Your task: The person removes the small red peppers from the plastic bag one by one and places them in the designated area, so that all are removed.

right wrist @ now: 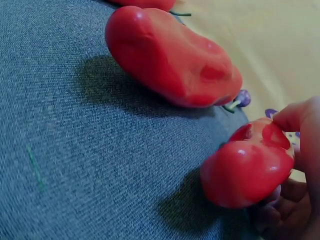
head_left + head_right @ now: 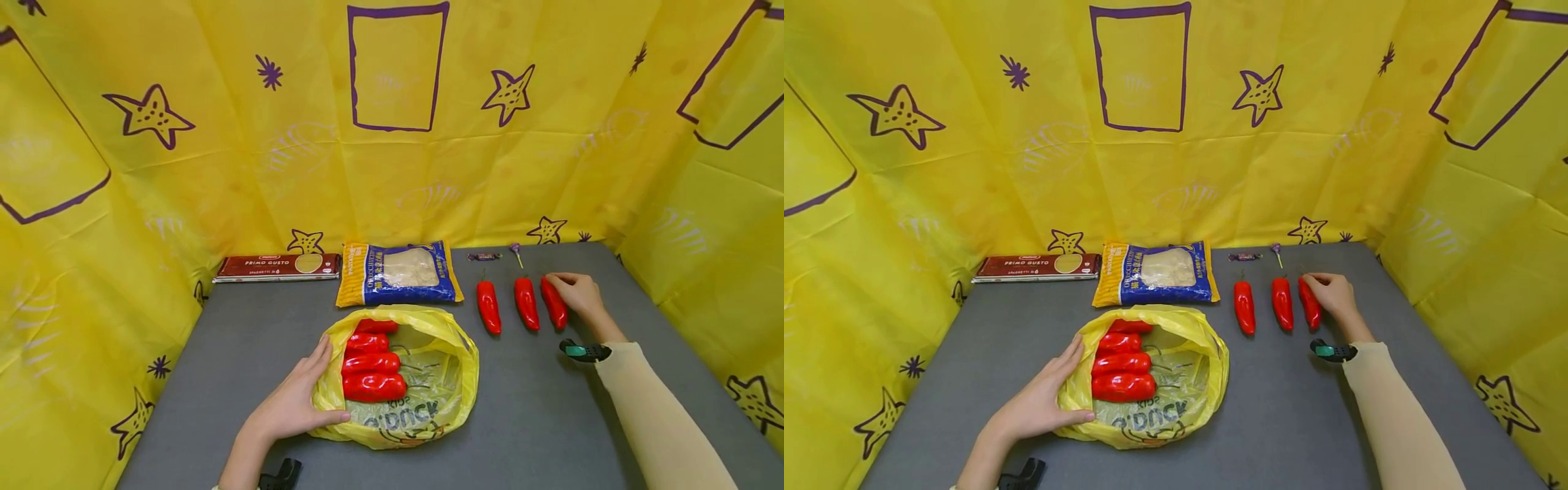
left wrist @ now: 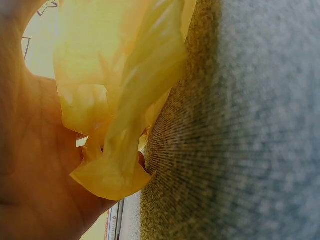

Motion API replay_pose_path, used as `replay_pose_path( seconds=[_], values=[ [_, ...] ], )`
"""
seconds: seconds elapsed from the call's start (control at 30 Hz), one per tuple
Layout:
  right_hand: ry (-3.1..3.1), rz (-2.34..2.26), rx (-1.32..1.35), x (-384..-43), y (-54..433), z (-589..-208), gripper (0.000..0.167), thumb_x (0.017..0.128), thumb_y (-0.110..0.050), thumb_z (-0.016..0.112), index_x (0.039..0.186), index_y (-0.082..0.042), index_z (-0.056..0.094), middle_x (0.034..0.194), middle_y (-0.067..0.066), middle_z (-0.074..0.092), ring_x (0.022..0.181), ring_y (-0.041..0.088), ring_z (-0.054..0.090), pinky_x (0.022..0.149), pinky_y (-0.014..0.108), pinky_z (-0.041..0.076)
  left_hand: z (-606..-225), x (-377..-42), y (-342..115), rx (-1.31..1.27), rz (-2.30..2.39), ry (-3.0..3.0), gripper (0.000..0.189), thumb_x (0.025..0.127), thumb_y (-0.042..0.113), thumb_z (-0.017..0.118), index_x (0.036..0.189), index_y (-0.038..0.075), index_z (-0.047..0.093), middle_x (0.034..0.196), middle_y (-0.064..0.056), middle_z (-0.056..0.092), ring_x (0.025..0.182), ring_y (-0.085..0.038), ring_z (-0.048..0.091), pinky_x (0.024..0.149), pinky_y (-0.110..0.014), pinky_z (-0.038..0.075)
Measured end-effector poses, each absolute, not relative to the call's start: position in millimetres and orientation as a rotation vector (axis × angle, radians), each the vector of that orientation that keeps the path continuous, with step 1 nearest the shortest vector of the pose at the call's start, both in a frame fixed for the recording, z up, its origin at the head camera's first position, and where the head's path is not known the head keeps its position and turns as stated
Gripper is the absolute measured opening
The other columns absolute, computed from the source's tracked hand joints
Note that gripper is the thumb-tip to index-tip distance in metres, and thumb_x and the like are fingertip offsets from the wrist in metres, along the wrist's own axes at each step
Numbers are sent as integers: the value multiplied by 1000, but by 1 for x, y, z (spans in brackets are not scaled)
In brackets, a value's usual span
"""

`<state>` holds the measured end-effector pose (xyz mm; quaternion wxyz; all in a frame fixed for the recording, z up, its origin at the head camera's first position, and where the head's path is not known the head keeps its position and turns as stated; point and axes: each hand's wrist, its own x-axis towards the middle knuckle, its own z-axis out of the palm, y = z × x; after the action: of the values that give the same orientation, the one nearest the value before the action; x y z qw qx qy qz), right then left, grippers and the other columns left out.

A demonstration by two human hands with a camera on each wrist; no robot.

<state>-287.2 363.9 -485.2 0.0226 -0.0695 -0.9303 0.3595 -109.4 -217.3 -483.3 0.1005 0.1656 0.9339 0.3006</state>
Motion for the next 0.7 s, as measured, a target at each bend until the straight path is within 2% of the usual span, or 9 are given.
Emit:
replay_pose_path(
  seconds=[0.3,0.43,0.57,0.7],
  values=[
    [-2862,1131,-220,-281,369,-491,65,110,-50,47,145,3,62,143,33,60,133,51,52,110,65,41,-485,-109,-217,502,887,2772,129,77,69,84,170,7,20,179,-8,9,149,-40,38,113,-62,43],
    [-2836,1113,-204,-276,369,-492,65,109,-50,52,145,3,60,138,34,63,127,51,55,106,63,44,-485,-109,-217,502,890,2771,129,77,69,85,170,7,20,179,-8,10,149,-39,38,114,-62,43],
    [-2795,1084,-163,-269,367,-493,61,106,-45,60,142,5,60,132,36,65,120,49,59,98,58,48,-485,-109,-217,487,893,2764,129,77,70,84,170,8,20,179,-7,9,149,-37,38,114,-61,43],
    [-2770,1043,-133,-268,365,-495,56,104,-41,63,137,4,63,128,34,67,113,47,62,90,49,50,-484,-109,-216,478,897,2760,129,77,70,84,170,8,20,179,-7,9,149,-37,38,114,-61,43]
  ],
)
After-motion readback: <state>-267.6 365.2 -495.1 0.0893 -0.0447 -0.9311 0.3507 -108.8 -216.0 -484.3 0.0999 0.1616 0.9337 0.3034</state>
